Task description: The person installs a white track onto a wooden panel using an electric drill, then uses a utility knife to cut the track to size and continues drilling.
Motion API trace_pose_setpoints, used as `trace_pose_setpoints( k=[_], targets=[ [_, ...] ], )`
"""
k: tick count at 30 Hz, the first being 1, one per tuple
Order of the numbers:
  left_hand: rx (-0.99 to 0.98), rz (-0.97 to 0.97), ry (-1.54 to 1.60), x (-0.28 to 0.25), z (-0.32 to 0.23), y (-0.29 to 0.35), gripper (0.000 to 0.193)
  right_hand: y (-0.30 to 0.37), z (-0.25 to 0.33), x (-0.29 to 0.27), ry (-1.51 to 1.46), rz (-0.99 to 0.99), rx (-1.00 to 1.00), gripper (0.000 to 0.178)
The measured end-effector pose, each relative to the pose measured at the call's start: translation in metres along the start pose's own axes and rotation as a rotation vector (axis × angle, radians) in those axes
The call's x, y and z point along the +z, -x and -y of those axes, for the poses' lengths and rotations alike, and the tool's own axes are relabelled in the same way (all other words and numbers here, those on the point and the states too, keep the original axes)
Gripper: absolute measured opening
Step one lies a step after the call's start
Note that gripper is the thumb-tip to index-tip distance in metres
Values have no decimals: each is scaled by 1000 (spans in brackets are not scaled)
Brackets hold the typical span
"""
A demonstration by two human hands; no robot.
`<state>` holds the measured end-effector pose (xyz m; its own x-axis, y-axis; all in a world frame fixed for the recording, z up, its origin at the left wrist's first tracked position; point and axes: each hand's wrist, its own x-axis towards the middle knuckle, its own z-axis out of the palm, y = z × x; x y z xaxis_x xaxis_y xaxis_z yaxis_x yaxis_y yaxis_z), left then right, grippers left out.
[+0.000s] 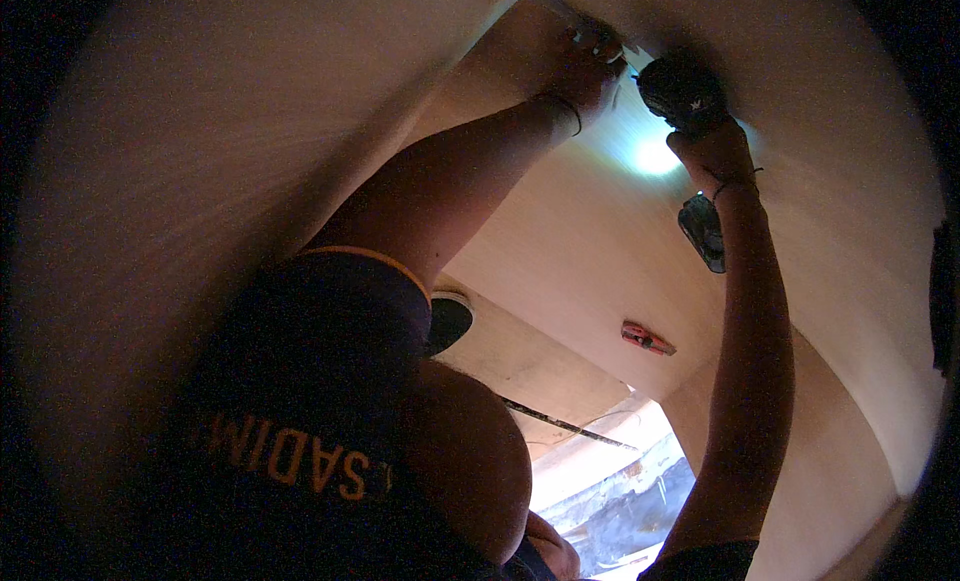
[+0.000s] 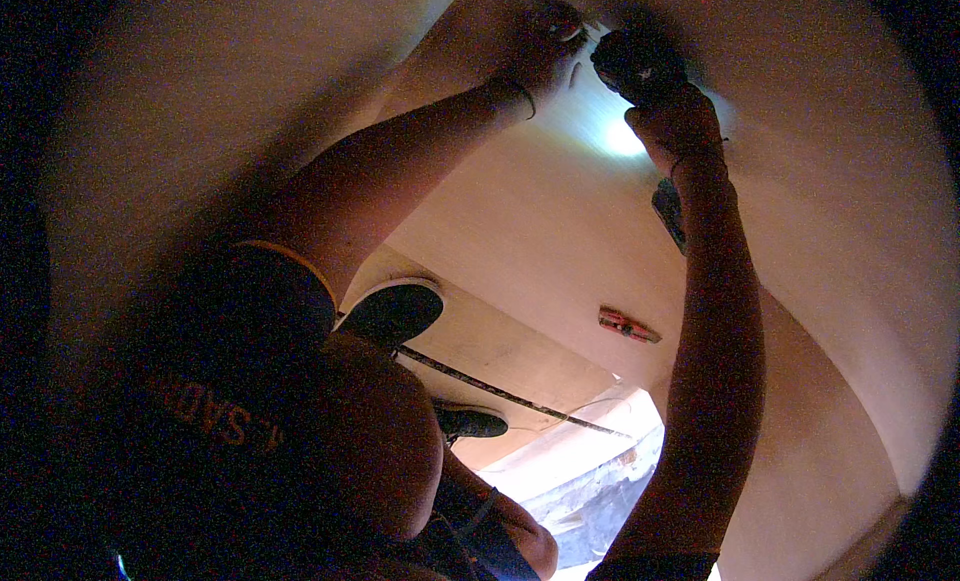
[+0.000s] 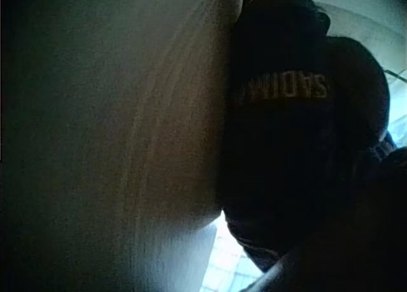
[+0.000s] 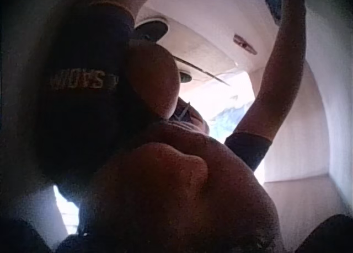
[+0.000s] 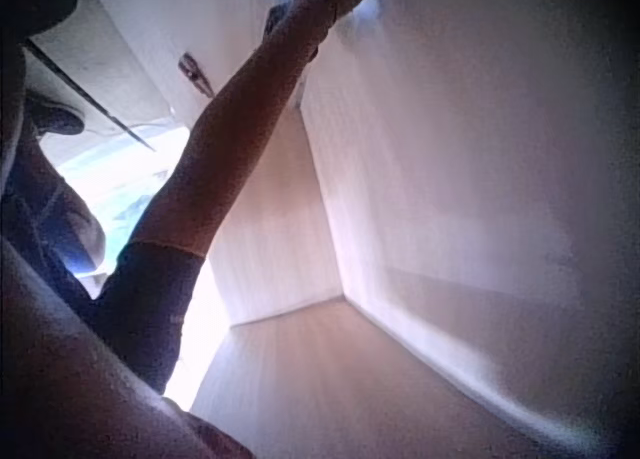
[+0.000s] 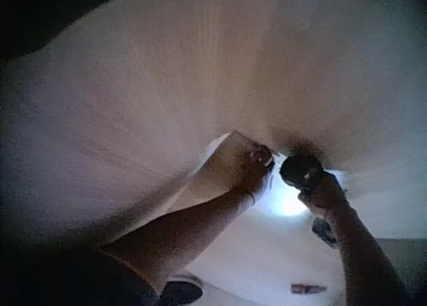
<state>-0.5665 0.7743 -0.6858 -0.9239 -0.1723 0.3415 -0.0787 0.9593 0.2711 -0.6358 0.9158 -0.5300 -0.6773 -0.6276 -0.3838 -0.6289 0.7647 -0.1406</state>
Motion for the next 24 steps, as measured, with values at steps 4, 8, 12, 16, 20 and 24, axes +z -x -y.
trace_pose_setpoints(
  k=[4,8,12,16,20,24],
  targets=[
    [-38,42,8,-10,-4,0,39,1,2,0,82,-20,-59,30],
    [-42,49,-2,-7,8,4,39,1,5,8,2,-44,-91,30],
    [-44,-36,-18,-7,-4,1,39,3,-7,7,10,-154,-207,31],
    [-24,45,-13,-1,2,0,41,-3,-6,5,77,24,-49,33],
    [-14,-156,56,0,4,0,38,-1,-4,8,49,-33,-64,33],
    [-21,-6,-65,1,-3,-2,43,2,-3,4,55,-38,-61,32]
  ],
)
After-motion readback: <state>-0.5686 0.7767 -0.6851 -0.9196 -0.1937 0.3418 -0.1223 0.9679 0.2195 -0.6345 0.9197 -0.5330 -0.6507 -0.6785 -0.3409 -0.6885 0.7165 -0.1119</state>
